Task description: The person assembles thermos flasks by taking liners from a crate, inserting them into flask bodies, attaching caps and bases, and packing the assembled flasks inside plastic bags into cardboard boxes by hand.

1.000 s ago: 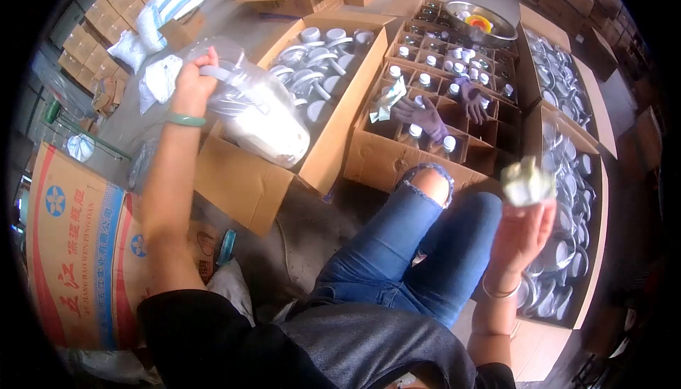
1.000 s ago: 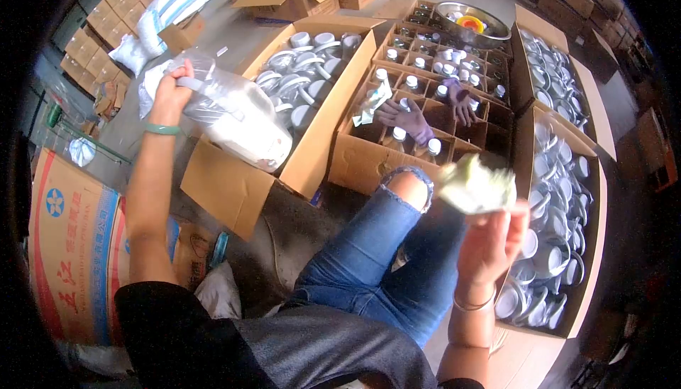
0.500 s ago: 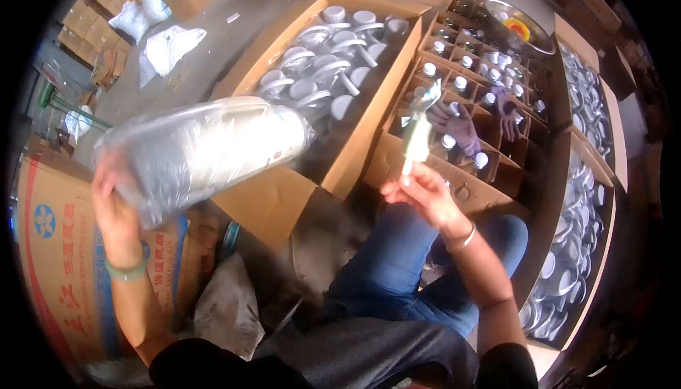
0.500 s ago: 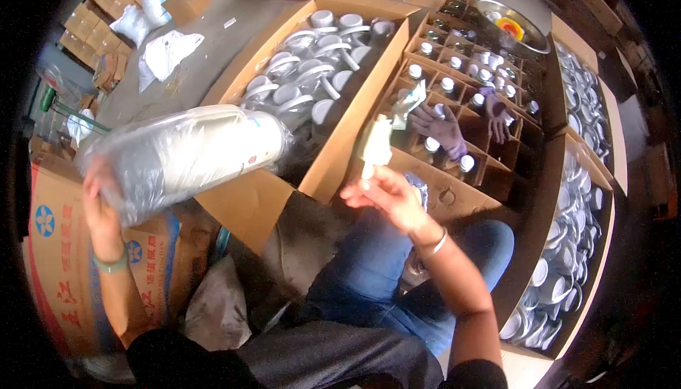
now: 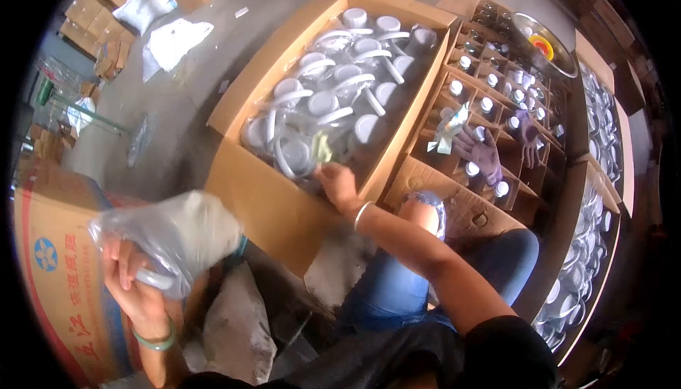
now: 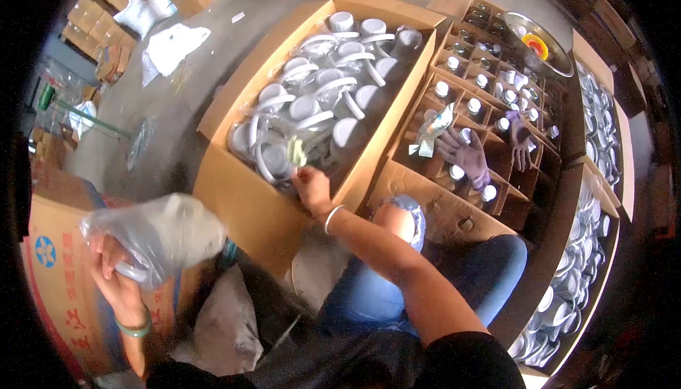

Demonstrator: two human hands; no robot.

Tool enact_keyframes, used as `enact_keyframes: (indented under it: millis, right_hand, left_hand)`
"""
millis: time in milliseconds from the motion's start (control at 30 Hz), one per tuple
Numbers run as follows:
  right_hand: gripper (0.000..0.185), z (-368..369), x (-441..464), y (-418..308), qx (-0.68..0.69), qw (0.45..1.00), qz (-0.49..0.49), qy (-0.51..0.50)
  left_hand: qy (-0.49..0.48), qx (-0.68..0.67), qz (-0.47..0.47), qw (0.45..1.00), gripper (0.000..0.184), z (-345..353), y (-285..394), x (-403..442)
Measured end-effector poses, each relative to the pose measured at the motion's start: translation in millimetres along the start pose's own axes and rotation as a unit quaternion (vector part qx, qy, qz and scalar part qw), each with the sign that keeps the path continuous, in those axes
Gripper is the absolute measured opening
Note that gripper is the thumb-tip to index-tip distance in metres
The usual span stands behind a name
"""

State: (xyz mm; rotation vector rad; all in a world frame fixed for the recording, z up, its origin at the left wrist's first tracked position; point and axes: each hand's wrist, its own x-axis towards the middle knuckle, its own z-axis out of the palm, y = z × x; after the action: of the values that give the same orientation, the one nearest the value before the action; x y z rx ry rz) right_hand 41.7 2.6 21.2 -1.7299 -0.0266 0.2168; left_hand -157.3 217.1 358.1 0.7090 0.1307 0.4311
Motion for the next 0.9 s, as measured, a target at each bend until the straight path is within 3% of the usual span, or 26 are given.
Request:
enact_keyframes:
  millis: [67,100,133,233,267,300,333,367,400,433,467,533,567,633,667,700,733,800,867,900]
  right_hand:
    - [0.019,7,5,-3,-0.127,0.982,0.006,-0.141]
    - [0.020,23,18,23,-0.134,0.974,0.045,-0.179]
    - [0.022,26,18,25,-0.076,0.984,0.060,-0.147]
    - [0.024,36,43,46,-0.142,0.950,0.084,-0.267]
    - [0.025,23,43,31,-0.129,0.939,0.082,-0.310]
    - [0.026,19,45,30,-0.132,0.935,0.094,-0.315]
    - [0.027,17,47,30,-0.138,0.930,0.105,-0.323]
    - [0.027,18,48,31,-0.138,0.931,0.104,-0.320]
    - [0.028,26,53,46,-0.123,0.929,0.132,-0.324]
    - [0.031,28,52,45,-0.109,0.924,0.160,-0.328]
    - [0.031,26,51,45,-0.110,0.925,0.156,-0.327]
    - [0.034,7,25,14,-0.328,0.919,-0.072,-0.205]
    - [0.029,1,14,4,-0.294,0.945,-0.096,-0.108]
    - [0.025,-10,37,19,-0.246,0.962,-0.104,-0.065]
    - [0.020,-30,52,13,-0.259,0.956,-0.098,-0.099]
    - [0.016,-52,67,5,-0.273,0.949,-0.092,-0.132]
    - [0.034,-68,80,15,-0.154,0.978,-0.077,-0.120]
    - [0.074,-94,80,1,0.126,0.986,0.002,-0.110]
    - [0.071,-109,80,-19,0.099,0.987,0.019,-0.126]
    - [0.041,-111,71,-18,0.118,0.990,-0.027,-0.075]
  left_hand:
    - [0.049,0.025,0.025,0.998,0.015,-26,11,-10]
    - [0.014,-0.014,-0.020,1.000,0.012,-35,13,-9]
    - [-0.022,-0.047,-0.071,0.996,0.009,-41,18,-6]
    - [-0.035,-0.092,-0.092,0.991,0.009,-68,29,-11]
    - [0.022,0.210,0.011,0.977,0.013,-85,29,-16]
    - [0.080,0.489,0.120,0.860,0.020,-79,26,-17]
    - [0.075,0.489,0.123,0.860,0.020,-73,26,-15]
    - [0.059,0.266,0.031,0.962,0.011,-69,26,-15]
    - [0.040,0.025,-0.062,0.997,0.012,-53,24,-16]
    - [0.103,0.030,-0.035,0.994,0.018,-34,20,-20]
    - [0.100,0.029,-0.032,0.994,0.018,-31,21,-23]
    - [0.051,-0.046,-0.034,0.997,0.019,-26,26,-30]
    - [0.051,-0.047,-0.033,0.997,0.019,-20,27,-33]
    - [0.053,0.075,-0.030,0.995,0.014,6,29,-39]
    - [0.059,0.075,-0.030,0.995,0.014,21,25,-44]
    - [0.078,0.289,0.053,0.952,0.011,40,19,-47]
    - [0.135,0.492,0.121,0.851,0.034,59,12,-50]
    - [0.122,0.630,0.215,0.736,0.037,66,12,-51]
    - [0.065,0.684,0.292,0.665,0.040,64,18,-50]
    - [0.034,0.708,0.323,0.627,0.041,66,25,-50]
